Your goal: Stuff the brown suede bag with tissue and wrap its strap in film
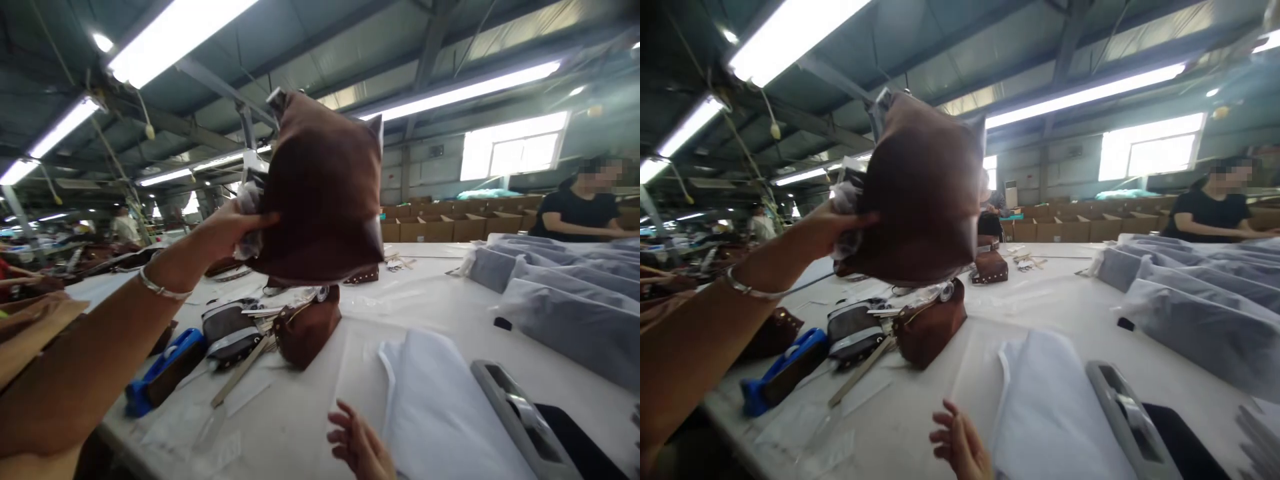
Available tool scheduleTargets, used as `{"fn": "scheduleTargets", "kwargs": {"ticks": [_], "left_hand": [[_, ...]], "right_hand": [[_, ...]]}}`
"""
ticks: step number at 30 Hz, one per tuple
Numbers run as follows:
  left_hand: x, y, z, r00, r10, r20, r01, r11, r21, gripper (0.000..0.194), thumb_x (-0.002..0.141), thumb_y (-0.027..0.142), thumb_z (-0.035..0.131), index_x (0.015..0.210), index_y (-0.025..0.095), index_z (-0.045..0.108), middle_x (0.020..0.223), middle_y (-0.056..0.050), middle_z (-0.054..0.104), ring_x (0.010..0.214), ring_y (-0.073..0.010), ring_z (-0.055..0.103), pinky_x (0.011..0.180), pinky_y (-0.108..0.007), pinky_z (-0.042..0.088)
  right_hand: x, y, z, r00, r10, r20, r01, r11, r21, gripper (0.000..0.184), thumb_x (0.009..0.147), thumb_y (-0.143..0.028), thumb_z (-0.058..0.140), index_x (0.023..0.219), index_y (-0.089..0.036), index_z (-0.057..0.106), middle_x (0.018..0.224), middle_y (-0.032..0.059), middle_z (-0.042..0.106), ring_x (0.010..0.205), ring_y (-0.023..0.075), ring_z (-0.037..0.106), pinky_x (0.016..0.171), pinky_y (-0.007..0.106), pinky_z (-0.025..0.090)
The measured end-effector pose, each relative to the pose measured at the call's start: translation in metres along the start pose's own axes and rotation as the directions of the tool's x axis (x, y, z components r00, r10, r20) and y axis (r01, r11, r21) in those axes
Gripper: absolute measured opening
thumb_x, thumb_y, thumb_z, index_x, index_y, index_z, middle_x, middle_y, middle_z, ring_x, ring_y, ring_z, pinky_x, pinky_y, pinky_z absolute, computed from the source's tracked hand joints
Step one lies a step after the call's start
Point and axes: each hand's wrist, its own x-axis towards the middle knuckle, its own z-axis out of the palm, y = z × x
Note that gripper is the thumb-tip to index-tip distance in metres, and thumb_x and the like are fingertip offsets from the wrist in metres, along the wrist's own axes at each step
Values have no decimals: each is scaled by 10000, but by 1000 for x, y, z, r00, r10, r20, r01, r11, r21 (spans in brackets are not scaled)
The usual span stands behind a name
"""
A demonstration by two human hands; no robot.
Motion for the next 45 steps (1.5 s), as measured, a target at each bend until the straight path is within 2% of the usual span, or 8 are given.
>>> {"fn": "scheduleTargets", "kwargs": {"ticks": [5, 10, 15, 26, 32, 36, 42, 45], "left_hand": [[-93, -7, -43, 965, -197, 176, 87, 867, 491, 298, 676, 354, 829, 911, 191, 747, 863, -47, 752, 775, -250, 700, 736, -318, 578], [-186, -61, -47, 857, -379, 350, -115, 522, 845, 149, 866, 283, 563, 876, 225, 700, 812, -7, 732, 780, -215, 683, 691, -248, 470], [-254, -108, -44, 787, -542, 296, -145, 305, 941, 211, 810, 146, 528, 921, 247, 676, 846, -60, 744, 801, -264, 704, 643, -270, 424], [-277, -92, -85, 876, -466, 123, 196, 577, 793, 620, 807, 370, 708, 1396, 302, 531, 1305, -15, 657, 1187, -241, 616, 1032, -294, 435], [-308, -115, -87, 907, -339, -250, 420, 766, 486, 446, 735, 176, 679, 1176, 244, 698, 1235, -38, 694, 1193, -252, 608, 1090, -363, 432], [-311, -129, -75, 803, -318, -504, 427, 897, 114, 495, 707, 169, 702, 1198, 226, 675, 1214, -43, 687, 1149, -219, 619, 1006, -304, 488], [-301, -122, -61, 864, -272, -424, 387, 898, 211, 503, 697, 94, 687, 1184, 223, 698, 1197, -53, 689, 1124, -224, 624, 985, -274, 482], [-303, -118, -58, 889, -251, -383, 378, 875, 304, 513, 732, 128, 710, 1234, 227, 671, 1170, -53, 693, 1110, -228, 631, 997, -281, 476]], "right_hand": [[-12, -38, -5, 995, -43, -95, 77, 917, 391, 646, 873, -751, 445, 1345, -328, 570, 1415, 63, 585, 1323, 265, 530, 1135, 487, 390], [-34, -30, -2, 991, -82, -101, 109, 948, 300, 660, 922, -699, 396, 1493, -370, 362, 1544, 28, 439, 1419, 241, 415, 1202, 499, 295], [-41, -2, -10, 976, 34, -214, -35, 999, 1, 757, 811, -662, 631, 1445, -296, 438, 1552, 60, 418, 1431, 283, 387, 1201, 505, 294], [-10, -15, 16, 954, -267, -139, 174, 865, -471, 699, 841, -573, 642, 1436, -247, 475, 1491, 87, 486, 1335, 294, 508, 1135, 477, 429], [-20, -28, 42, 694, -709, 124, 541, 400, -740, 349, 913, -356, 623, 1256, -290, 626, 1332, 57, 613, 1266, 276, 557, 1131, 498, 416], [-21, -24, 65, 751, -572, 331, 630, 469, -619, 371, 940, -301, 599, 1309, -318, 578, 1238, 42, 661, 987, 207, 697, 882, 367, 594], [-2, -28, 121, 564, -539, 625, 819, 274, -503, 700, 890, -349, 680, 1508, -285, 356, 1609, 102, 292, 1427, 309, 383, 1122, 482, 436], [10, -38, 143, 446, -514, 733, 891, 178, -418, 305, 946, -311, 615, 1247, -267, 631, 1339, 63, 630, 1201, 230, 603, 1012, 382, 485]]}}
